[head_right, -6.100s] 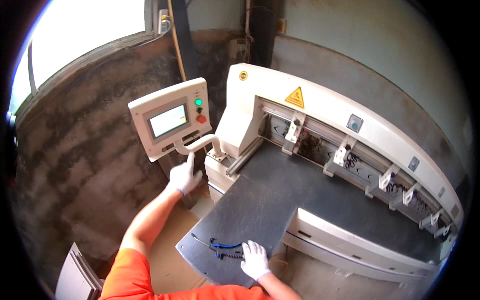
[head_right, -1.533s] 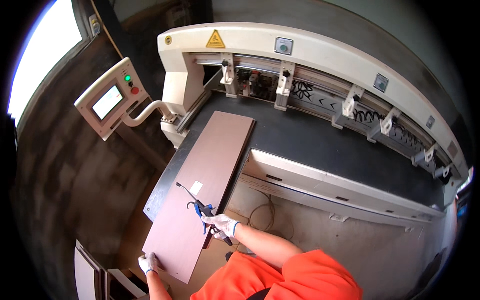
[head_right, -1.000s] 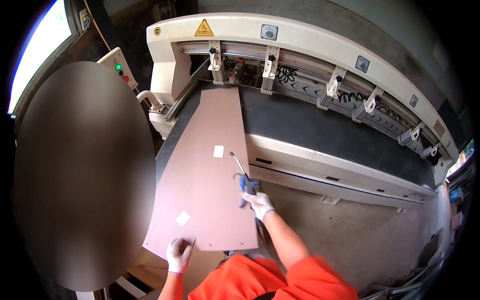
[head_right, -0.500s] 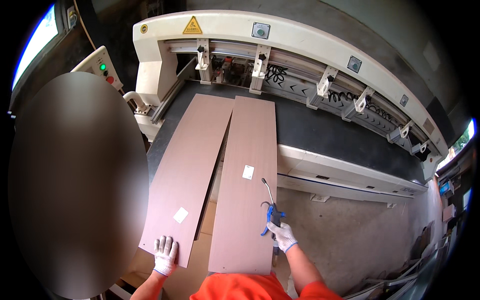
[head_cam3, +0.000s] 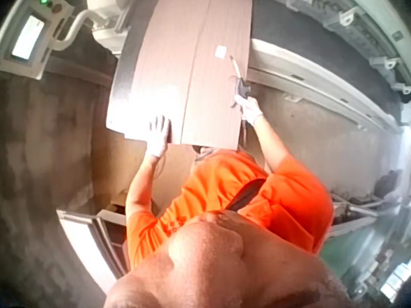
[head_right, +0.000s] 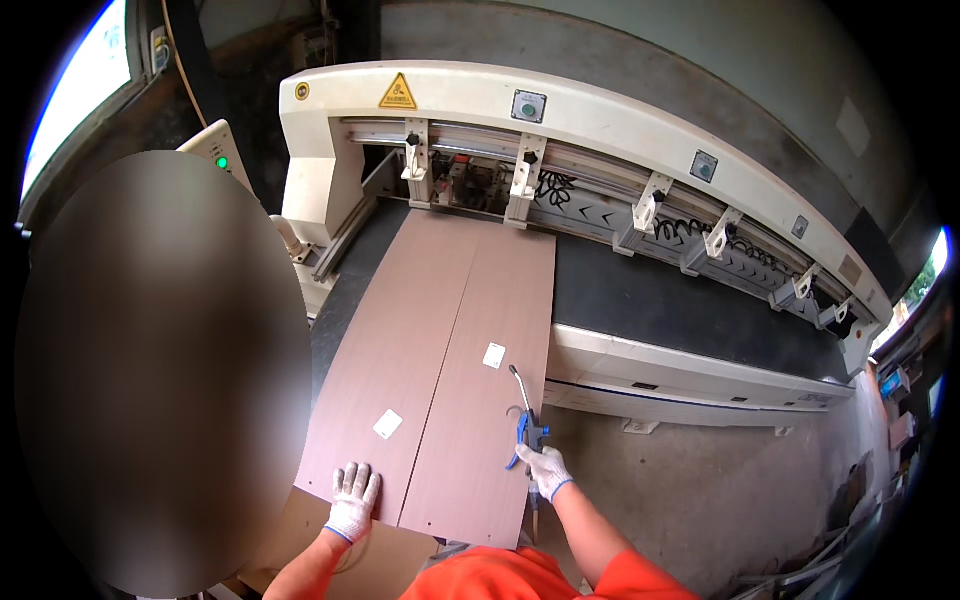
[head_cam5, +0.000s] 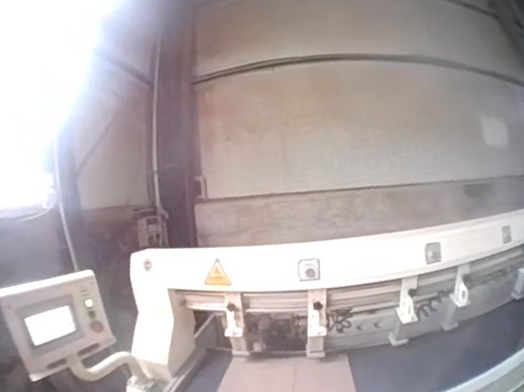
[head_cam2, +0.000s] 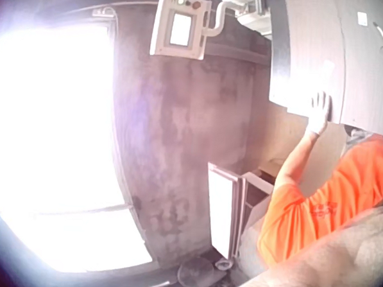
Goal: The person repeatedly picks up pink rectangular panels from a stack, places them on a green conveyor belt, and pushes them through a machine. After processing, the person stacks the panels and then uses a handheld tool to apply a line along the edges of the panels on a separate machine bed.
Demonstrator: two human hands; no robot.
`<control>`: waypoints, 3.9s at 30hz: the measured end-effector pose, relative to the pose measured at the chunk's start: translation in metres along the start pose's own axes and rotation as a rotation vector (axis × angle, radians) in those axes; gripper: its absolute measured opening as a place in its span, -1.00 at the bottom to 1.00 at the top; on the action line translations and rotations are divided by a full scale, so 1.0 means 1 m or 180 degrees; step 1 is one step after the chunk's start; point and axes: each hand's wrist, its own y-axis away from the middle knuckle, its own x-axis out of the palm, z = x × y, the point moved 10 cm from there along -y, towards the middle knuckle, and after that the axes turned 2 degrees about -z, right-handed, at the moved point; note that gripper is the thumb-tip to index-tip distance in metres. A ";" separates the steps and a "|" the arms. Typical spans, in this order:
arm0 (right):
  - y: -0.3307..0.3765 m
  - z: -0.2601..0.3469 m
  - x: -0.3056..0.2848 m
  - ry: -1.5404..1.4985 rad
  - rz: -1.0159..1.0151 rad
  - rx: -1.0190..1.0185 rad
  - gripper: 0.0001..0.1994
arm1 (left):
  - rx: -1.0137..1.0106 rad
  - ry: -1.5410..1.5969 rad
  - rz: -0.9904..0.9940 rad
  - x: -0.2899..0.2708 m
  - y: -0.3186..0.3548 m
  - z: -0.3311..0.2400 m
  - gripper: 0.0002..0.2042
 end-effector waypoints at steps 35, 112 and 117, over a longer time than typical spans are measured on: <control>-0.042 0.054 0.038 0.0138 0.0089 -0.0046 -0.63 | 0.0293 0.0121 0.1083 -0.047 -0.082 0.052 -0.11; 0.190 -0.072 -0.032 0.0969 0.0341 -0.0707 -0.79 | 0.1101 0.0383 -0.0273 0.000 -0.091 -0.059 0.10; 0.287 -0.098 -0.024 0.1167 -0.0803 -0.0487 -0.51 | 0.0963 0.0491 -0.0555 0.023 -0.089 -0.058 -0.05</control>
